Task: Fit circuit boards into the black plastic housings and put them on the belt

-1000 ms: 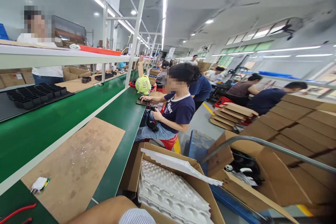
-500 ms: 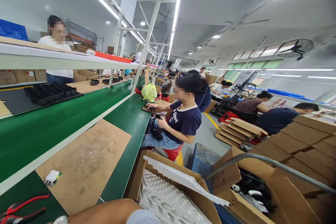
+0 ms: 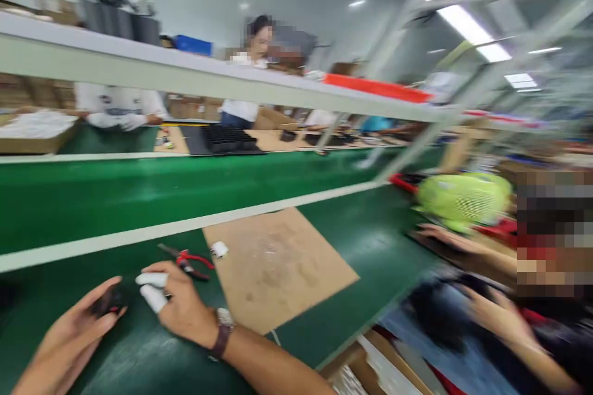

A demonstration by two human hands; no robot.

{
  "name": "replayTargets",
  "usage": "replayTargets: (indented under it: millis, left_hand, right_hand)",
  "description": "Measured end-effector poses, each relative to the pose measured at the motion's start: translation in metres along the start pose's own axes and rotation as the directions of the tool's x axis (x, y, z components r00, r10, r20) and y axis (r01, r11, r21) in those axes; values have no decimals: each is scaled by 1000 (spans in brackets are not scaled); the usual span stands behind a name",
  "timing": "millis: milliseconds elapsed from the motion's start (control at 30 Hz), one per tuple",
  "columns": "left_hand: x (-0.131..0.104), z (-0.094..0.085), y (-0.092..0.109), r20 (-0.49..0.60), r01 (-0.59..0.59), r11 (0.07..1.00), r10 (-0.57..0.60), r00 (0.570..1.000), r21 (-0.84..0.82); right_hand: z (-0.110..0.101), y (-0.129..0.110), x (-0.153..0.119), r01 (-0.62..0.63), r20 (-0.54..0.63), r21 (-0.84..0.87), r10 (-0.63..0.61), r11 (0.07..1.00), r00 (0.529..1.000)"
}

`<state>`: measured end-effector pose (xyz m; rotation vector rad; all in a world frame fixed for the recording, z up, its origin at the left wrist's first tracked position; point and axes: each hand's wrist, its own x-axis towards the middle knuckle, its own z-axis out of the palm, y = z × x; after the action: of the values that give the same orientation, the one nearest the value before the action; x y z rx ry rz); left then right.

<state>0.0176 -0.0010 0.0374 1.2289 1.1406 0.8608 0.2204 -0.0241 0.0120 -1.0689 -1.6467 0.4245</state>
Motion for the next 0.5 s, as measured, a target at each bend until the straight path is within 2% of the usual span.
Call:
replayTargets:
  millis: [67,133,333,500]
  left_hand:
    - [-9,-9,-7,3,71,989,-71,997,-129]
    - [-8,-10,-11,34,109,966,-104,994,-236]
    - [-5,-10,-12,67,59,964,-43,997,-261]
    - [-7,-8,-15,151,30,940,23,988,-341]
  right_hand:
    - [-1,-5,-2,18,-16,135,-16,991,1000]
    - [-2,-9,-2,15,-35,173,-9,985,999]
    - [2,-14,-8,-48,-88,185,65,982,994]
    - [5,-13,-14,-142,-24,380,163,914,986]
